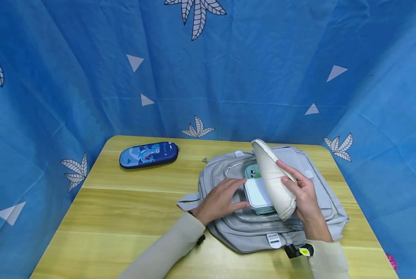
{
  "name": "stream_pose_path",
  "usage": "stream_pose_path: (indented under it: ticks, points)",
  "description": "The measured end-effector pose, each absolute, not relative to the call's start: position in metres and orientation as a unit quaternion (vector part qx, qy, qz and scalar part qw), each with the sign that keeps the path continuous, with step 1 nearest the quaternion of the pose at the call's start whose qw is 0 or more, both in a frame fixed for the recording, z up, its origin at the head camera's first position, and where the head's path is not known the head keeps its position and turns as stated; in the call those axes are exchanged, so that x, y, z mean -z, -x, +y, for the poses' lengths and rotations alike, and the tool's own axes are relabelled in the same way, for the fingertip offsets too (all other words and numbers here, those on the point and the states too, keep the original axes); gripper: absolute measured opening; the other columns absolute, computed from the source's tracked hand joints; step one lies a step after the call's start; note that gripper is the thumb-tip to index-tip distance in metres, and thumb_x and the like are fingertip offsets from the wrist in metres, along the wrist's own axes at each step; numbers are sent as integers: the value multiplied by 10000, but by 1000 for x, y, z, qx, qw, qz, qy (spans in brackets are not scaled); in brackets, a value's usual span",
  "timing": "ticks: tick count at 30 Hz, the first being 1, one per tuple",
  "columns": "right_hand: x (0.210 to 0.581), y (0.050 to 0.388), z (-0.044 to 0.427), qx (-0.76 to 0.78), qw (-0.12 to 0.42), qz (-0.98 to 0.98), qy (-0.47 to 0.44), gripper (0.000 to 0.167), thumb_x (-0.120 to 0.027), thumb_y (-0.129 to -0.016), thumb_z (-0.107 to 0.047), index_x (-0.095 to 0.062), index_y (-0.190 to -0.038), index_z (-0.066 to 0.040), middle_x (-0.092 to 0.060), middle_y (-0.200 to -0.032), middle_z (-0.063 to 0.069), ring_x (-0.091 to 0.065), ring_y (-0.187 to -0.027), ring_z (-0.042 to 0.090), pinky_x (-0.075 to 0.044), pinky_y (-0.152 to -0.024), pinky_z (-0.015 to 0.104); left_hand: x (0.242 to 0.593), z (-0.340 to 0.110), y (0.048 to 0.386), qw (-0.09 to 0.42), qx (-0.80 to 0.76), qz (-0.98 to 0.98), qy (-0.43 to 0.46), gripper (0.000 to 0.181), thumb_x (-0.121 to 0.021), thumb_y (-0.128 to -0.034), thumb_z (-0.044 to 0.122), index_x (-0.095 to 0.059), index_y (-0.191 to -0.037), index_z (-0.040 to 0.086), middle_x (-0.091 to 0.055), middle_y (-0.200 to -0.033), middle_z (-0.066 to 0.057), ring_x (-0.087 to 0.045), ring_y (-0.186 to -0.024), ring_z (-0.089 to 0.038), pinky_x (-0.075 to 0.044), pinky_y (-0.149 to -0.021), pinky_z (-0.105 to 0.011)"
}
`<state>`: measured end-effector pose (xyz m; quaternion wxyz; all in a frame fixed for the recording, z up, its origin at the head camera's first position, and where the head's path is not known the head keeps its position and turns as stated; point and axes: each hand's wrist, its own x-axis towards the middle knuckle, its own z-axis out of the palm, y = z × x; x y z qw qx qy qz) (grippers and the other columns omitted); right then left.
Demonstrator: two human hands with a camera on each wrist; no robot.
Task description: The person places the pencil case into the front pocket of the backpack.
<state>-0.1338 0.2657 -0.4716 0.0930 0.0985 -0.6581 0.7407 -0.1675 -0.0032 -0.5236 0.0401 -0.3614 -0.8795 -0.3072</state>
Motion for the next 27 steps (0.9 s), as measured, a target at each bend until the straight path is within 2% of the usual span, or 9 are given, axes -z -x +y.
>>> stream_pose_path:
  ticks: [4,11,18,27]
  points:
    - [470,133,265,-742,93,-657,-98,425,-535,-1104,47,-594,-1525,39,-671,-1485,-80,-638,-1319,83,-621,-895,208,524,1,167,51,295,-882,363,808,-797,-978,529,-509,-1631,151,-621,-1562,-30,-590,-1436,-173,-492,-1214,-352]
    - [471,132,265,-740,94,-658,-98,423,-535,-1102,52,-595,-1521,45,-673,-1482,-79,-627,-1333,87,-613,-913,205,524,7,167,39,295,-884,361,820,-797,-978,531,-497,-1640,152,-614,-1571,-37,-581,-1452,-187,-487,-1219,-356]
    - [474,133,266,-738,96,-660,-102,425,-530,-1103,53,-580,-1525,63,-677,-1477,-93,-613,-1359,75,-597,-953,197,524,11,166,61,279,-884,370,816,-783,-985,542,-499,-1634,137,-628,-1551,-39,-596,-1433,-186,-498,-1204,-335]
    - [474,134,265,-733,93,-667,-98,425,-540,-1104,37,-582,-1527,55,-676,-1473,-105,-601,-1365,75,-587,-971,193,524,15,165,64,280,-885,367,812,-771,-991,551,-499,-1635,138,-642,-1525,-43,-613,-1408,-188,-526,-1173,-337]
